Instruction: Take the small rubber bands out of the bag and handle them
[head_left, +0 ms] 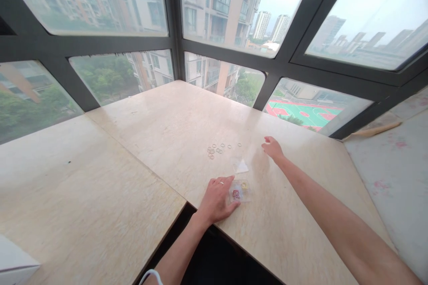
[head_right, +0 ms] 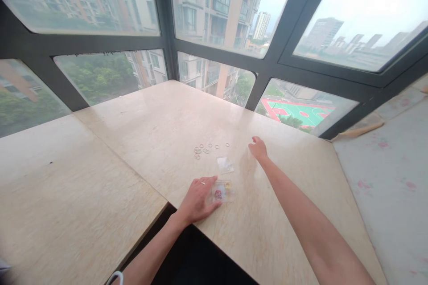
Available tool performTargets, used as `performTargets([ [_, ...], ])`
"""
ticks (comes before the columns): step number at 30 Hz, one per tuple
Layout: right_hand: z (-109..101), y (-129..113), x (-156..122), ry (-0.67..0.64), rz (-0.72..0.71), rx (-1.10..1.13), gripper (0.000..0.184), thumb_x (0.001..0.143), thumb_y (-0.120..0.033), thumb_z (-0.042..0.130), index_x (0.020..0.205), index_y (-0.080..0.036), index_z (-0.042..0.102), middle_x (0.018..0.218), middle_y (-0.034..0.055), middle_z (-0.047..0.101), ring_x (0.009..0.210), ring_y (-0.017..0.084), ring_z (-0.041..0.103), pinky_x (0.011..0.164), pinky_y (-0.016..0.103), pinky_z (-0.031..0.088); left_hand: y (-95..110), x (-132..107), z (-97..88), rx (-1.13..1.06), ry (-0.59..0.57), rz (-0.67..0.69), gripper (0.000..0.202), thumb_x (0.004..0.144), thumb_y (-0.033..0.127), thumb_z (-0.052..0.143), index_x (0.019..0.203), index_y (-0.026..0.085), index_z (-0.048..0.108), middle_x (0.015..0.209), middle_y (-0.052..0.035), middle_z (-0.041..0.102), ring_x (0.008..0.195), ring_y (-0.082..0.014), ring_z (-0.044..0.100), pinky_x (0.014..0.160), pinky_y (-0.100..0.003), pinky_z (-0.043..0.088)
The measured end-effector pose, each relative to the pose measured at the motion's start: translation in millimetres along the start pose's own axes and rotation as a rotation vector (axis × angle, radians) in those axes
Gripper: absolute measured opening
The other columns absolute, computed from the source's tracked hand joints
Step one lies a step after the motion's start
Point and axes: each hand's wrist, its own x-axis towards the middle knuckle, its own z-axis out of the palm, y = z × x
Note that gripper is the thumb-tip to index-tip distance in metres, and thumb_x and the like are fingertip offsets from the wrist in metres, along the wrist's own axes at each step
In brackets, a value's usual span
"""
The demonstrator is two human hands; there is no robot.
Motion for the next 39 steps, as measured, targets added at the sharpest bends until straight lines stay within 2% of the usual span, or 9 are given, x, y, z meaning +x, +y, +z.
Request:
performTargets([
  [4, 23.5, -4.7, 23.3, -0.099, -0.158, -0.248, 0.062, 0.069, -0.008, 0.049, 0.132, -0.007, 0.05, 0.137, 0.0186, 0.047, 0.13, 0.029, 0.042, 0.112, 0.041, 0.03, -0.1, 5.3, -0.4, -0.008, -0.002, -0.016, 0.069, 0.078, 0.041, 0.065, 0.137, 0.018, 0.039, 0.132, -0.0121, 0.053, 0.12, -0.0287, 0.047, 0.102, -0.045, 0.034],
  [8, 50.4, -18.2, 37.8, -0.225, -0.294, -0.441, 0.069, 0.073, -0.004, 0.046, 0.142, -0.007, 0.039, 0.151, 0.0151, 0.031, 0.139, 0.026, 0.03, 0.115, 0.036, 0.026, 1.8, 7.1, -1.1, 0.001, -0.008, -0.027, 0.07, 0.077, 0.039, 0.067, 0.137, 0.018, 0.038, 0.132, -0.0112, 0.053, 0.119, -0.0284, 0.046, 0.101, -0.045, 0.035],
  [12, 71.1, -33.0, 51.4, -0.289, -0.359, -0.604, 0.071, 0.076, 0.0, 0.042, 0.146, -0.005, 0.033, 0.155, 0.015, 0.023, 0.141, 0.024, 0.027, 0.115, 0.033, 0.025, 2.8, 7.4, -2.1, 0.004, -0.018, -0.035, 0.07, 0.077, 0.038, 0.067, 0.137, 0.018, 0.038, 0.131, -0.011, 0.053, 0.119, -0.0283, 0.046, 0.101, -0.046, 0.035],
  [16, 77.6, -41.5, 62.0, -0.295, -0.399, -0.735, 0.062, 0.08, 0.001, 0.039, 0.142, -0.003, 0.036, 0.148, 0.0183, 0.036, 0.137, 0.023, 0.035, 0.11, 0.03, 0.03, 2.4, 8.4, -2.3, -0.004, -0.018, -0.046, 0.069, 0.077, 0.038, 0.067, 0.136, 0.018, 0.038, 0.131, -0.0109, 0.053, 0.118, -0.0284, 0.047, 0.1, -0.046, 0.036],
  [20, 69.3, -47.1, 60.8, -0.27, -0.466, -0.843, 0.046, 0.087, 0.001, 0.034, 0.129, -0.008, 0.052, 0.126, 0.0176, 0.056, 0.12, 0.022, 0.05, 0.099, 0.03, 0.038, 2.3, 9.0, -1.9, -0.017, -0.006, -0.055, 0.069, 0.076, 0.037, 0.068, 0.136, 0.019, 0.038, 0.13, -0.0106, 0.054, 0.118, -0.0283, 0.047, 0.1, -0.046, 0.037],
  [25, 56.5, -56.7, 43.6, -0.268, -0.561, -0.94, 0.032, 0.09, -0.003, 0.036, 0.107, -0.01, 0.063, 0.109, 0.0182, 0.062, 0.107, 0.024, 0.056, 0.087, 0.031, 0.044, 2.8, 10.0, -2.6, -0.021, 0.0, -0.056, 0.067, 0.076, 0.036, 0.068, 0.134, 0.019, 0.04, 0.129, -0.0111, 0.055, 0.117, -0.0289, 0.048, 0.099, -0.046, 0.037],
  [29, 53.3, -63.2, 28.1, -0.307, -0.597, -0.931, 0.028, 0.086, -0.002, 0.04, 0.094, -0.006, 0.066, 0.101, 0.0221, 0.064, 0.101, 0.028, 0.059, 0.084, 0.036, 0.045, 2.9, 10.0, -2.9, -0.017, 0.007, -0.046, 0.066, 0.076, 0.037, 0.067, 0.134, 0.019, 0.041, 0.13, -0.0115, 0.054, 0.117, -0.0293, 0.049, 0.098, -0.046, 0.037],
  [33, 52.5, -68.9, 12.3, -0.307, -0.572, -0.833, 0.024, 0.082, 0.0, 0.046, 0.088, -0.008, 0.067, 0.099, 0.0218, 0.066, 0.103, 0.029, 0.059, 0.086, 0.037, 0.044, 2.8, 9.5, -3.0, -0.018, 0.015, -0.047, 0.064, 0.076, 0.037, 0.068, 0.132, 0.02, 0.043, 0.129, -0.0108, 0.055, 0.117, -0.0292, 0.049, 0.098, -0.045, 0.037],
  [39, 70.5, -95.2, -18.3, -0.295, -0.475, -0.464, 0.026, 0.081, -0.005, 0.05, 0.102, -0.013, 0.064, 0.106, 0.0146, 0.067, 0.103, 0.025, 0.061, 0.088, 0.035, 0.046, 3.9, 7.8, -1.9, -0.007, 0.036, -0.04, 0.064, 0.074, 0.038, 0.071, 0.129, 0.021, 0.044, 0.128, -0.0083, 0.056, 0.116, -0.0273, 0.049, 0.098, -0.043, 0.037],
])
